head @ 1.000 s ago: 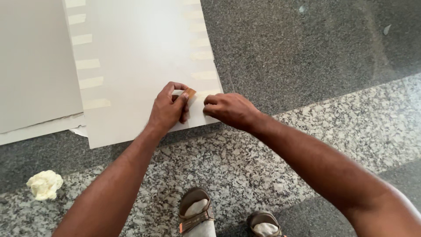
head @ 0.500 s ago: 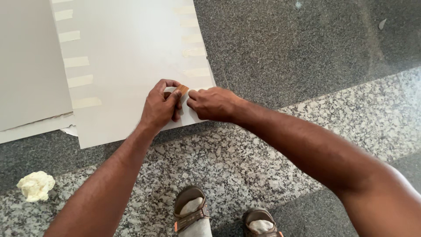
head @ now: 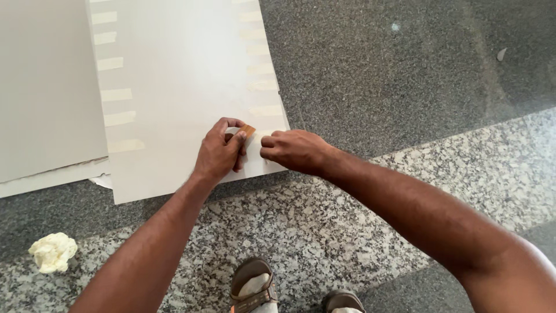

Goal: The person removes strips of masking tape from the edges of a white board using a small scraper tool. They peel the tape off and scrape the surface to remove residue, working along the board's edge.

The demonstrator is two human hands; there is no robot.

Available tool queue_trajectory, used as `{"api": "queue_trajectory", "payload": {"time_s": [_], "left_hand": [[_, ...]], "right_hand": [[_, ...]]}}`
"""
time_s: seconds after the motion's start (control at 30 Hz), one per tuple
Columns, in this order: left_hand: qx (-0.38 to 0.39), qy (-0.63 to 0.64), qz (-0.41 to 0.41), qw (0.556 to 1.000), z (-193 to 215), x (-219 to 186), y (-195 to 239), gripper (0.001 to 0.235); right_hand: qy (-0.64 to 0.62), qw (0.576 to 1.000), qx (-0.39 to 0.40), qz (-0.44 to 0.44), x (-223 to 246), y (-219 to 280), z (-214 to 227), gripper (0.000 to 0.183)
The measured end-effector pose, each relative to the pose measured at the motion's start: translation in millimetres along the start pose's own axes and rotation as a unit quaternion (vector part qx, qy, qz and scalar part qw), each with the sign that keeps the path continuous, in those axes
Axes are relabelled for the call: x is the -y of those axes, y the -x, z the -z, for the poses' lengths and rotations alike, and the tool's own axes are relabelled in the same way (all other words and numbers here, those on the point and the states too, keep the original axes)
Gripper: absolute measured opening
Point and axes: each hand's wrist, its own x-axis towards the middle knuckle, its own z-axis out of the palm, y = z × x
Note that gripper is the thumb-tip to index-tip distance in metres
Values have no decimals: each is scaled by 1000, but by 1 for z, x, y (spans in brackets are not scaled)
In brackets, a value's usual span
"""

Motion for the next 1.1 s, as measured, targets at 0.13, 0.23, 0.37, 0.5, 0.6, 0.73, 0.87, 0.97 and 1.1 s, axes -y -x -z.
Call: {"api": "queue_trajectory", "payload": {"time_s": [0.13,0.23,0.37,0.5,0.6,0.73,0.87,0.97,1.1], "left_hand": [[-2,3,-4,1000,0,2,0,22],[-1,10,-7,1000,0,2,0,23],[4,-14,-1,1000,3,0,0,24],[20,13,0,1000,6,-3,0,26],[19,17,3,1000,7,-4,1,27],[17,7,8,1000,5,-6,1,28],[17,26,7,999,6,-6,1,28],[24,25,5,999,8,-4,0,29],[28,24,17,999,10,-5,1,30]], "right_hand": [[23,999,21,20,1,-5,4,11],[31,998,53,0,3,-11,-1,12],[32,997,69,2,2,-17,-6,15],[-66,992,104,-31,-1,0,2,18],[-81,996,22,10,0,15,1,16],[-35,991,-112,61,-5,19,-12,39],[-30,995,-81,39,-8,20,-21,19],[-57,998,23,-17,-6,22,-16,11],[-113,992,34,-48,-6,47,-1,9]]}}
